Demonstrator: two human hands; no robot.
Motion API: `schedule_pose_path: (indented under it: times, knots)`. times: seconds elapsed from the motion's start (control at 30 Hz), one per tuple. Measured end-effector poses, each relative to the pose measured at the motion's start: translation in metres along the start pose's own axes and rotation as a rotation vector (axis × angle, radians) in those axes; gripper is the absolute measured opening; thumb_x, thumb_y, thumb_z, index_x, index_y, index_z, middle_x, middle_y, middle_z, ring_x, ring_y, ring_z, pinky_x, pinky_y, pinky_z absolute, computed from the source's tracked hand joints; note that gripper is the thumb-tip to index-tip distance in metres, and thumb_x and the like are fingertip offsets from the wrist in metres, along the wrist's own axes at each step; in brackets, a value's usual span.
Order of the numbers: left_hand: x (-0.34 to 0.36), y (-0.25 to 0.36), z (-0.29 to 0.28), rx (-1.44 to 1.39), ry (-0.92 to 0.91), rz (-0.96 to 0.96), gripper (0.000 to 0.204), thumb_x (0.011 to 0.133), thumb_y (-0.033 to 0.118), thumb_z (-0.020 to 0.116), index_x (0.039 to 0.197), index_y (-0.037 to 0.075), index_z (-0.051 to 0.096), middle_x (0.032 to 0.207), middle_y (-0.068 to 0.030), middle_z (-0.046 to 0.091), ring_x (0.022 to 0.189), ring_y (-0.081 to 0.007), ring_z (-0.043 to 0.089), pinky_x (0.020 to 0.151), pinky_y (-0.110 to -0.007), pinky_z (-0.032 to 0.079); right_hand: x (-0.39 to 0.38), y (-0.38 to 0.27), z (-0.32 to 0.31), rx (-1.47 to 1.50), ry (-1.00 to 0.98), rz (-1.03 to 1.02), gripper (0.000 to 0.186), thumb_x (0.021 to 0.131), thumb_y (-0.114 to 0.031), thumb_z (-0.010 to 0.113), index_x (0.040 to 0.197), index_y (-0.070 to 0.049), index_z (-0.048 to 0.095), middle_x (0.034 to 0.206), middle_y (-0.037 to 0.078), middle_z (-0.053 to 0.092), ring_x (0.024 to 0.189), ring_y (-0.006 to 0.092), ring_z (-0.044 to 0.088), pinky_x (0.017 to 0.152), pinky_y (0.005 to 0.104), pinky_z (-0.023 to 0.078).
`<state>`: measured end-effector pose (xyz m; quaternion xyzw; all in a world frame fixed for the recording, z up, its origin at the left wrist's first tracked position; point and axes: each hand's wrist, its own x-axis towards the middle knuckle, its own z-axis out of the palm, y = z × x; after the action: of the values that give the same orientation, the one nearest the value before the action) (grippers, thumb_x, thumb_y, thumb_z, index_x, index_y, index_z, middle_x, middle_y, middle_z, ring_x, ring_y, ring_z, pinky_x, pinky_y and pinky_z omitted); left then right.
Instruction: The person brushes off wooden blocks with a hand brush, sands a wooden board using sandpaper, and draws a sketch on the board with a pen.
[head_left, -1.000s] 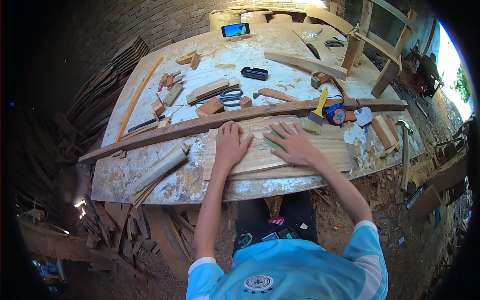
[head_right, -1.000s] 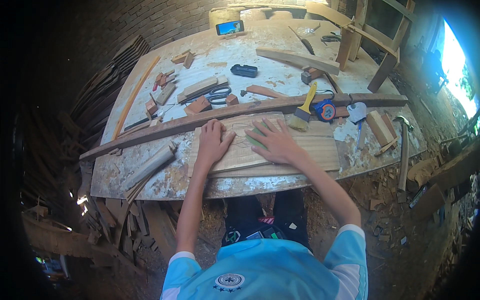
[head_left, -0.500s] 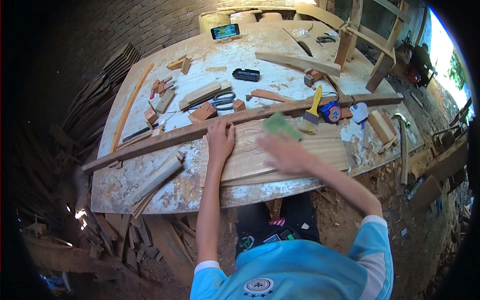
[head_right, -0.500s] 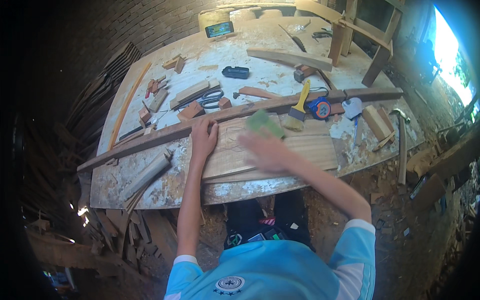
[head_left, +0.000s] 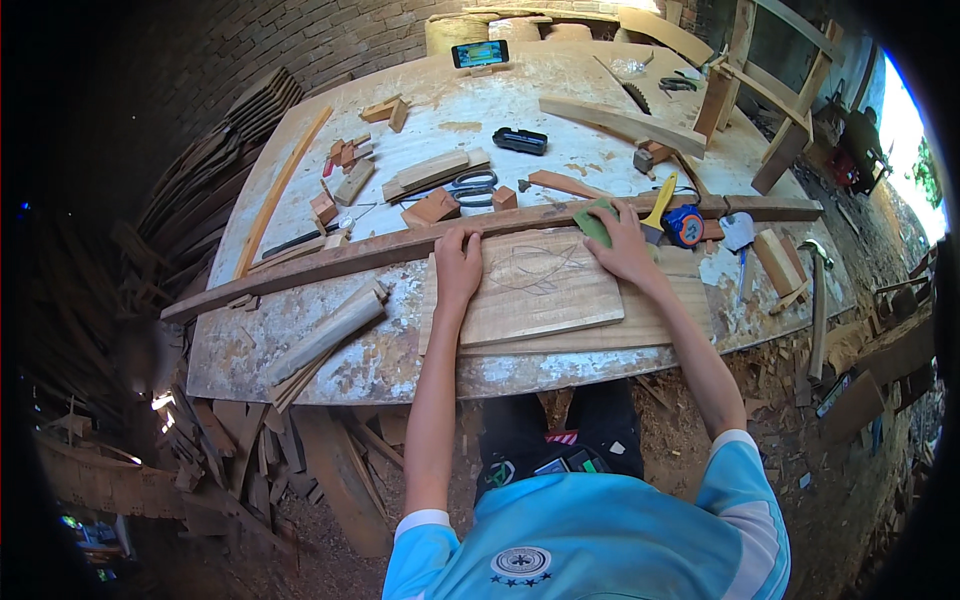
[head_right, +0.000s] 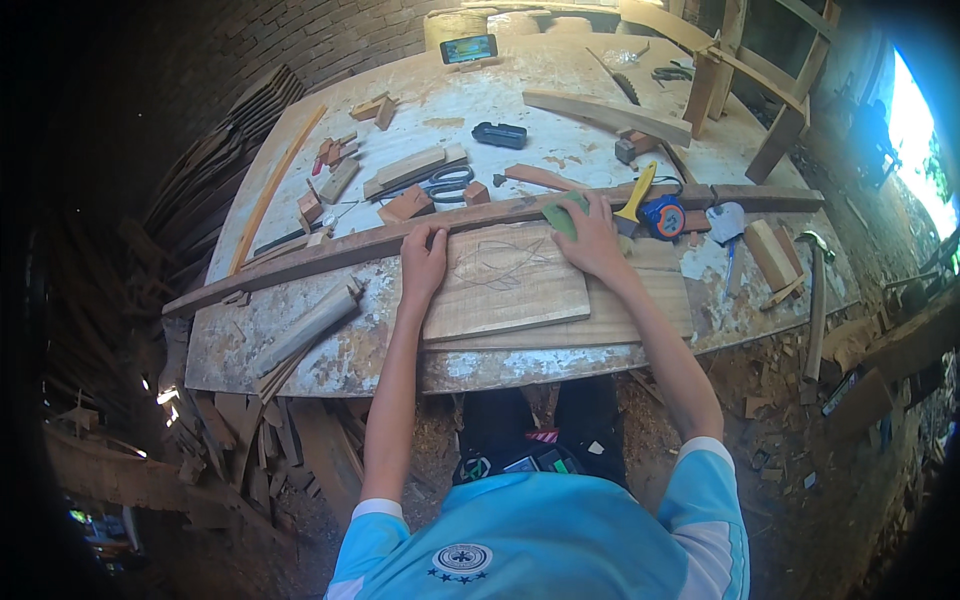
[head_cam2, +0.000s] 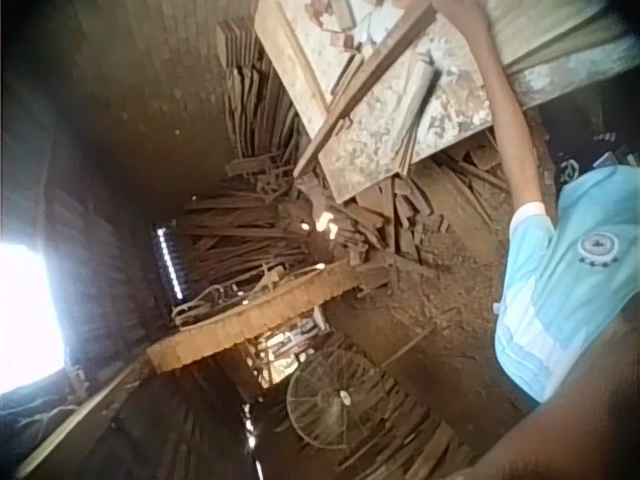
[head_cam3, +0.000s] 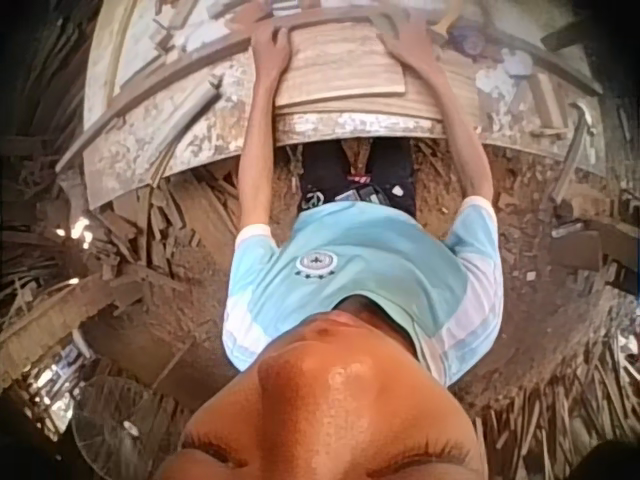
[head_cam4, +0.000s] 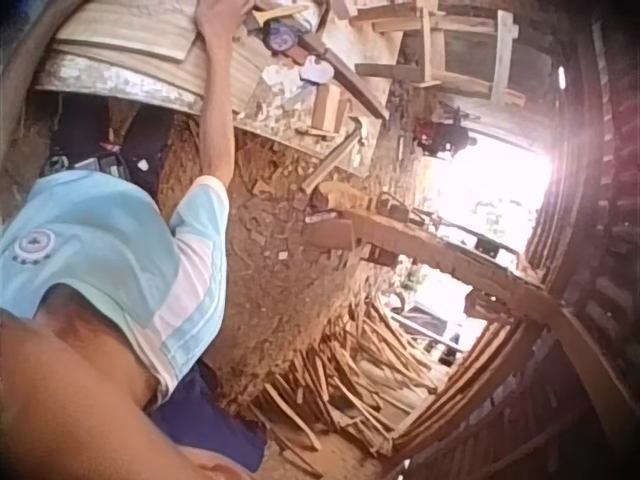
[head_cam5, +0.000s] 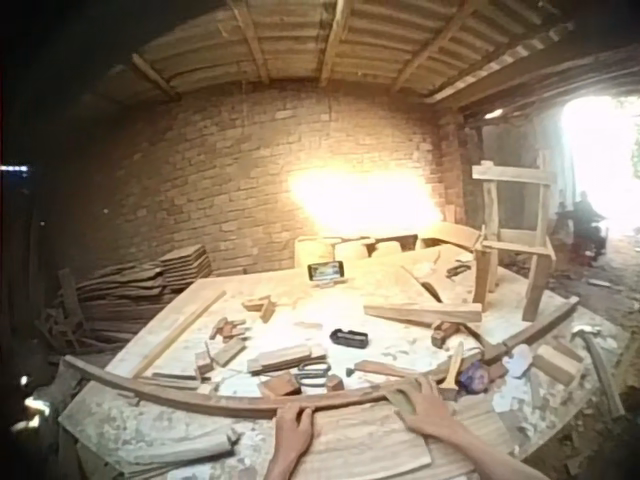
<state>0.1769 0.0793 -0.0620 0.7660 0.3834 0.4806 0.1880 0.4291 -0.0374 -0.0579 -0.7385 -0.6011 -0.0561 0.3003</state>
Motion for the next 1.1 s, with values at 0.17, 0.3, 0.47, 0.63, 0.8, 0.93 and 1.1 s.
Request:
schedule_pose_path:
  times: [0.17,0.3,0.47,0.63,0.8,0.93,1.1]
  knots:
    - [-0.006,-0.001,0.0,-0.004,-0.002,-0.031,0.014,0.085,0.013,0.057,0.088,0.002,0.065,0.087,-0.0144,0.065,0.086,-0.0304,0.06,0.079,-0.038,0.045,-0.029,-0.043,-0.017,0.032,-0.141,-0.101,0.039,0.081,-0.018,0.058,0.12,-0.014,0.056,0.13,0.017,0.046,0.121,0.0418,0.042,0.096,0.052,0.037]
    - [-0.005,-0.006,-0.002,-0.038,-0.018,-0.022,0.009,0.084,0.009,0.056,0.087,0.004,0.064,0.088,-0.0134,0.062,0.087,-0.0314,0.054,0.082,-0.039,0.041,-0.066,-0.055,-0.026,-0.016,-0.342,-0.507,0.041,0.087,-0.021,0.052,0.127,-0.014,0.052,0.139,0.013,0.042,0.131,0.0364,0.035,0.105,0.0525,0.029]
    - [-0.001,-0.001,0.002,0.019,0.004,0.003,0.012,0.083,0.012,0.058,0.087,0.003,0.065,0.087,-0.014,0.064,0.086,-0.031,0.059,0.08,-0.038,0.044,-0.038,-0.033,-0.027,-0.015,-0.275,-0.289,0.046,0.092,-0.027,0.044,0.136,-0.015,0.042,0.145,0.013,0.034,0.136,0.0365,0.025,0.111,0.0503,0.019]
    - [-0.002,-0.012,-0.004,0.007,0.025,0.028,0.012,0.083,0.012,0.059,0.087,0.003,0.065,0.087,-0.0141,0.063,0.085,-0.0312,0.058,0.079,-0.039,0.044,-0.047,-0.057,-0.053,0.123,-0.654,-0.494,0.046,0.094,-0.025,0.039,0.138,-0.014,0.04,0.147,0.007,0.032,0.138,0.0332,0.022,0.114,0.0463,0.016]
    - [-0.003,0.0,0.0,0.045,-0.027,0.018,0.013,0.083,0.013,0.058,0.087,0.003,0.065,0.087,-0.0144,0.062,0.087,-0.0321,0.057,0.079,-0.039,0.043,-0.034,-0.054,-0.035,0.036,-0.433,-0.259,0.044,0.092,-0.02,0.038,0.135,-0.012,0.044,0.142,0.011,0.04,0.137,0.0331,0.027,0.112,0.0475,0.021]
    - [-0.003,-0.003,-0.003,0.055,-0.032,0.013,0.012,0.083,0.013,0.058,0.085,0.004,0.065,0.088,-0.0143,0.062,0.087,-0.032,0.057,0.081,-0.039,0.042,-0.064,-0.073,-0.037,0.115,-0.442,-0.604,0.048,0.088,-0.025,0.049,0.134,-0.008,0.046,0.14,0.014,0.041,0.134,0.0332,0.031,0.111,0.0452,0.022]
    - [-0.005,-0.008,0.004,0.044,-0.019,0.088,0.01,0.082,0.011,0.058,0.084,0.004,0.065,0.087,-0.0138,0.061,0.088,-0.0314,0.055,0.082,-0.04,0.041,-0.056,-0.057,-0.049,0.229,-0.51,-0.541,0.067,0.077,-0.029,0.062,0.137,-0.007,0.041,0.144,0.017,0.035,0.135,0.0334,0.029,0.112,0.0419,0.022]
